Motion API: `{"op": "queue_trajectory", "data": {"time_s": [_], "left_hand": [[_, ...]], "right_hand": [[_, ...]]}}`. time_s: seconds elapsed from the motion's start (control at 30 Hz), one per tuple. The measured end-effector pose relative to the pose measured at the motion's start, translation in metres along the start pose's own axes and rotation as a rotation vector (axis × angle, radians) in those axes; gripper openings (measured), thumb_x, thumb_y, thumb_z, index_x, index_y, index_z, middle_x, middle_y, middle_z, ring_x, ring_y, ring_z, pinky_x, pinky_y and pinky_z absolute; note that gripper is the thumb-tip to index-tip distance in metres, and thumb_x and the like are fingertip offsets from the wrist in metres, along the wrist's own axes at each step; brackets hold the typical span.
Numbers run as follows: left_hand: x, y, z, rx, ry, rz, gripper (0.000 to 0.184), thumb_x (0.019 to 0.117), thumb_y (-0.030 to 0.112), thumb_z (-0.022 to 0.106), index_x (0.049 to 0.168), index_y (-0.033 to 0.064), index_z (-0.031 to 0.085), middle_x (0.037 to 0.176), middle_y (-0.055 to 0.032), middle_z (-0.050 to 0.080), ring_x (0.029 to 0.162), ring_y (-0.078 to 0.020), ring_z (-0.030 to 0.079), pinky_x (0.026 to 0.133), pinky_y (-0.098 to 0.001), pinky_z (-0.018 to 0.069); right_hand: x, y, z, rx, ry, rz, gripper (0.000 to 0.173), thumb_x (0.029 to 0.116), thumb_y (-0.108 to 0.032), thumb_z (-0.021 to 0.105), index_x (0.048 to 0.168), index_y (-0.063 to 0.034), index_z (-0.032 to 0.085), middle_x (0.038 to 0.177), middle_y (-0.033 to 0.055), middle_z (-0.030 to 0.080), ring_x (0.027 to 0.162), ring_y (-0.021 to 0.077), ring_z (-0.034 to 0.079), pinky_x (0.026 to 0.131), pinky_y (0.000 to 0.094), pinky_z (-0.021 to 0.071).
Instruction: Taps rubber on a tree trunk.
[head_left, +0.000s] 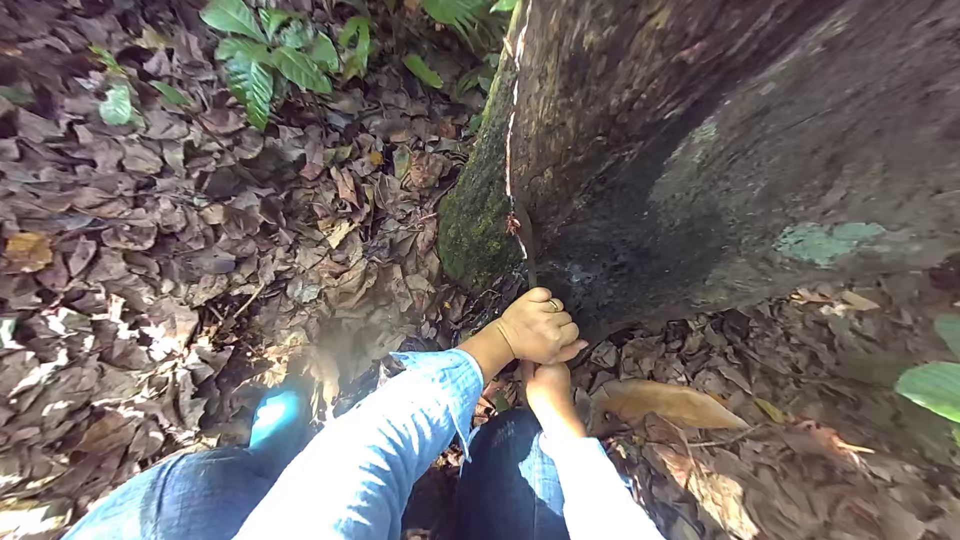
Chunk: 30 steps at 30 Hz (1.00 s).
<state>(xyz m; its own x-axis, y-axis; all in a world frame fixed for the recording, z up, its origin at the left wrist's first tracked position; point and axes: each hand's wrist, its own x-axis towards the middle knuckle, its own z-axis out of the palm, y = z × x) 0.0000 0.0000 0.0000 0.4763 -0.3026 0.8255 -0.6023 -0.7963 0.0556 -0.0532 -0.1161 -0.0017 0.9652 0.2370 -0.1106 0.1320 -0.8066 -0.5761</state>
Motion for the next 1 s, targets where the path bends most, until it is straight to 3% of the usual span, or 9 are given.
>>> {"op": "queue_trajectory", "data": {"time_s": [0.1, 0.17, 0.2, 0.23, 0.3, 0.43, 0.53, 0.73, 1.0], "left_hand": [[0.008, 0.022, -0.014, -0.14, -0.092, -0.103, 0.046, 0.0966, 0.035, 0.05, 0.059, 0.0112, 0.06, 0.056, -0.0055, 0.062, 0.059, -0.0239, 0.064, 0.07, -0.0417, 0.0482], [0.004, 0.053, -0.03, -0.337, -0.432, -0.242, 0.044, 0.0998, 0.037, 0.054, 0.074, 0.0056, 0.072, 0.074, -0.0117, 0.073, 0.078, -0.0302, 0.073, 0.087, -0.0522, 0.0523], [0.003, 0.067, -0.033, -0.442, -0.617, -0.315, 0.043, 0.1022, 0.036, 0.055, 0.087, 0.002, 0.076, 0.087, -0.0161, 0.076, 0.092, -0.0345, 0.073, 0.099, -0.0567, 0.0478], [-0.003, 0.079, -0.028, -0.501, -0.67, -0.335, 0.039, 0.1019, 0.034, 0.057, 0.092, 0.0013, 0.076, 0.092, -0.0172, 0.076, 0.096, -0.0358, 0.073, 0.101, -0.0582, 0.0463], [-0.011, 0.1, -0.018, -0.508, -0.495, -0.253, 0.032, 0.0965, 0.03, 0.061, 0.085, 0.0044, 0.076, 0.081, -0.0129, 0.075, 0.083, -0.0319, 0.073, 0.086, -0.0541, 0.0513], [0.038, 0.097, -0.017, -0.4, -0.367, -0.169, 0.024, 0.0948, 0.024, 0.067, 0.085, 0.004, 0.074, 0.081, -0.0116, 0.074, 0.083, -0.0302, 0.073, 0.086, -0.0494, 0.0527], [0.059, 0.084, -0.017, -0.33, -0.485, -0.216, 0.031, 0.1, 0.027, 0.062, 0.094, -0.0002, 0.075, 0.091, -0.0163, 0.075, 0.095, -0.0345, 0.073, 0.093, -0.0517, 0.0511], [0.081, 0.067, -0.002, -0.328, -0.712, -0.318, 0.041, 0.1068, 0.03, 0.05, 0.108, -0.0046, 0.071, 0.105, -0.0216, 0.073, 0.109, -0.037, 0.068, 0.099, -0.0532, 0.0459], [0.086, 0.036, 0.01, -0.333, -0.83, -0.317, 0.045, 0.1021, 0.039, 0.059, 0.119, -0.0014, 0.068, 0.114, -0.0194, 0.071, 0.116, -0.0346, 0.064, 0.105, -0.0522, 0.0417]], "right_hand": [[-0.025, -0.007, -0.03, -0.02, -0.104, 0.086, 0.027, 0.1006, -0.012, 0.058, 0.114, 0.0091, 0.067, 0.105, 0.0265, 0.071, 0.104, 0.0397, 0.07, 0.095, 0.0569, 0.0524], [-0.055, 0.012, -0.042, -0.031, -0.181, 0.089, 0.027, 0.0975, -0.01, 0.056, 0.112, 0.0106, 0.068, 0.104, 0.0277, 0.071, 0.104, 0.041, 0.069, 0.094, 0.0577, 0.0522], [-0.069, 0.025, -0.05, -0.041, -0.232, 0.104, 0.028, 0.0972, -0.012, 0.058, 0.11, 0.0113, 0.068, 0.101, 0.0274, 0.07, 0.1, 0.04, 0.069, 0.092, 0.0561, 0.0528], [-0.08, 0.039, -0.057, -0.04, -0.281, 0.138, 0.032, 0.0985, -0.016, 0.062, 0.112, 0.0124, 0.066, 0.098, 0.0278, 0.07, 0.097, 0.0401, 0.069, 0.091, 0.0561, 0.053], [-0.096, 0.06, -0.071, -0.028, -0.276, 0.142, 0.039, 0.0978, -0.022, 0.066, 0.113, 0.0143, 0.064, 0.094, 0.0281, 0.069, 0.092, 0.0402, 0.07, 0.088, 0.0567, 0.0533], [-0.077, 0.078, -0.108, -0.03, -0.123, -0.1, 0.047, 0.0988, -0.024, 0.058, 0.126, 0.014, 0.058, 0.092, 0.0258, 0.07, 0.085, 0.0389, 0.071, 0.078, 0.0587, 0.0558], [-0.052, 0.076, -0.124, -0.073, -0.084, -0.237, 0.043, 0.1025, -0.02, 0.051, 0.129, 0.0133, 0.056, 0.088, 0.0264, 0.069, 0.078, 0.0413, 0.07, 0.072, 0.0597, 0.0557], [-0.001, 0.087, -0.144, -0.127, -0.135, -0.362, 0.039, 0.1077, -0.017, 0.043, 0.128, 0.0107, 0.061, 0.101, 0.0319, 0.07, 0.095, 0.0493, 0.07, 0.084, 0.0651, 0.0533], [0.064, 0.106, -0.146, -0.142, -0.166, -0.536, 0.04, 0.1066, -0.019, 0.043, 0.131, 0.006, 0.062, 0.11, 0.0305, 0.071, 0.102, 0.0488, 0.07, 0.089, 0.0649, 0.0527]]}}
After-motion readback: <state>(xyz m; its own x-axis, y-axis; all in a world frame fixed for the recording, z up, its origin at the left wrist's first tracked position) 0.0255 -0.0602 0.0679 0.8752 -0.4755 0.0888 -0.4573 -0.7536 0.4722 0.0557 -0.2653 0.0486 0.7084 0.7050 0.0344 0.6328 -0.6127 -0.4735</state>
